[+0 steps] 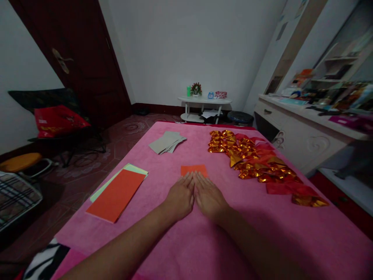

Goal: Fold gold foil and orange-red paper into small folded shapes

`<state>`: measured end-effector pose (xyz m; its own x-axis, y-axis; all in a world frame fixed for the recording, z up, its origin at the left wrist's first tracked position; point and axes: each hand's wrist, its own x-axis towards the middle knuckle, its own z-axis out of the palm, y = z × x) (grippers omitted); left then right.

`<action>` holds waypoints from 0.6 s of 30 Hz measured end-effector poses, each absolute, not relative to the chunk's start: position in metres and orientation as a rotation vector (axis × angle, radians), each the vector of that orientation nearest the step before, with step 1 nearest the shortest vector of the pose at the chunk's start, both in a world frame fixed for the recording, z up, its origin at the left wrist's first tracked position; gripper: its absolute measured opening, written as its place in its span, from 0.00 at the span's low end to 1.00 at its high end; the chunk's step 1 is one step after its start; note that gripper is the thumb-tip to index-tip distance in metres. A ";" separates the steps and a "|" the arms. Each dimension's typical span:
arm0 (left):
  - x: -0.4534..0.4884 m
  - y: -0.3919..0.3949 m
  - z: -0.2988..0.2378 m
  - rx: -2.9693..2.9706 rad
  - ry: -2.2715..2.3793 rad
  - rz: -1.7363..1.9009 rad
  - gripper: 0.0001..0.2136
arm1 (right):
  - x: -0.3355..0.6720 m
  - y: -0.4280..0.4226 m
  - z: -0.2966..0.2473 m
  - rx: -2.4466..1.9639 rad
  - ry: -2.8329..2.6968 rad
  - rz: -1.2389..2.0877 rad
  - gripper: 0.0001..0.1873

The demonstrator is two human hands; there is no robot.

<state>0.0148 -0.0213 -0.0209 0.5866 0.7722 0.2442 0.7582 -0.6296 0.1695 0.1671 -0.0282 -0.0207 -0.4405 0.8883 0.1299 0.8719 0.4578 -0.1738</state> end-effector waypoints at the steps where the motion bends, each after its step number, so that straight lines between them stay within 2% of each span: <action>1: 0.012 -0.022 -0.020 2.766 1.350 0.440 0.24 | 0.173 -0.029 -0.019 -1.580 -2.491 0.102 0.30; 5: 0.000 -0.020 -0.017 2.736 1.511 0.387 0.22 | 0.194 -0.034 -0.011 -1.771 -2.427 0.037 0.30; 9: -0.004 -0.011 -0.007 2.772 1.527 0.276 0.13 | 0.192 -0.032 -0.002 -1.809 -2.403 0.017 0.27; 11: -0.001 -0.006 0.001 2.834 1.479 0.157 0.12 | 0.187 -0.029 -0.001 -1.823 -2.338 -0.004 0.26; 15: 0.003 0.003 0.011 2.956 1.355 0.076 0.11 | 0.181 -0.023 -0.008 -1.666 -2.239 -0.075 0.30; 18: -0.007 0.013 0.005 2.966 1.242 0.257 0.10 | 0.185 -0.017 -0.013 -1.472 -2.210 -0.074 0.29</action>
